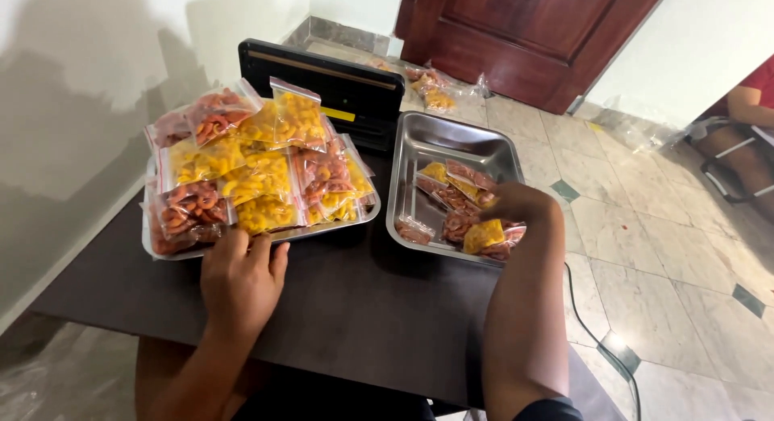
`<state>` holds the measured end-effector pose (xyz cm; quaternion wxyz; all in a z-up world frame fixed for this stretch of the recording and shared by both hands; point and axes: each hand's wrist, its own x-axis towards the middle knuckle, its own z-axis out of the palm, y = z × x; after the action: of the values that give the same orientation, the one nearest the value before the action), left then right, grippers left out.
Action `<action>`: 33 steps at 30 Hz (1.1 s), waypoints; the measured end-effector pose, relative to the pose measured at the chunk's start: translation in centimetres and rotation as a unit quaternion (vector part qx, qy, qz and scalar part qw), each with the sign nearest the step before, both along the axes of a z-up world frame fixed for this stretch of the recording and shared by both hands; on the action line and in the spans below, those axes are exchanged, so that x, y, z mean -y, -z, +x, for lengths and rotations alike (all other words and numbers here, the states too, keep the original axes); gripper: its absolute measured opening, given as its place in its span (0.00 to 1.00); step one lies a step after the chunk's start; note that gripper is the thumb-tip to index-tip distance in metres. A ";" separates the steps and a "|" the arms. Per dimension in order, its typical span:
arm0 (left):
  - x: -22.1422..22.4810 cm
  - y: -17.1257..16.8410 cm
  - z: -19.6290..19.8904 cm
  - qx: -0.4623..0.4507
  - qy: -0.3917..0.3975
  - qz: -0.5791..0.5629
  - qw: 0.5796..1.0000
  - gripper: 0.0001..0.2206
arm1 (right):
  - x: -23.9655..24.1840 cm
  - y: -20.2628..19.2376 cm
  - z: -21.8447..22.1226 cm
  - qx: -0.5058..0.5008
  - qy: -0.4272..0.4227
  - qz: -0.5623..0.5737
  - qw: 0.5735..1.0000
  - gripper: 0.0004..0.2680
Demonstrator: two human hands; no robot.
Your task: Organizing small plastic bags of snacks into a metal tray at a packaging station.
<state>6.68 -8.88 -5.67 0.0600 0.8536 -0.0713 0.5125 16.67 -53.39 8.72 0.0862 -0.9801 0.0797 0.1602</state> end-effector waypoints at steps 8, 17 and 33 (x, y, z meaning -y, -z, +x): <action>1.5 -2.0 -3.2 -0.028 0.147 -0.073 0.986 0.11 | -2.6 -3.0 -2.1 -0.050 0.012 0.061 0.997 0.18; 1.7 -1.3 -2.9 -0.034 0.251 0.001 0.967 0.18 | -6.0 -1.1 -0.3 -0.096 -0.067 -0.005 0.993 0.21; 1.4 -0.8 -2.8 -0.059 0.290 0.010 0.955 0.18 | -5.0 -2.9 -0.7 -0.016 -0.033 0.071 0.997 0.17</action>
<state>3.90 -10.29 -4.86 0.2014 0.8257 -0.3171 0.4208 15.95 -48.38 11.62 0.1486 -0.9710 0.0368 0.1835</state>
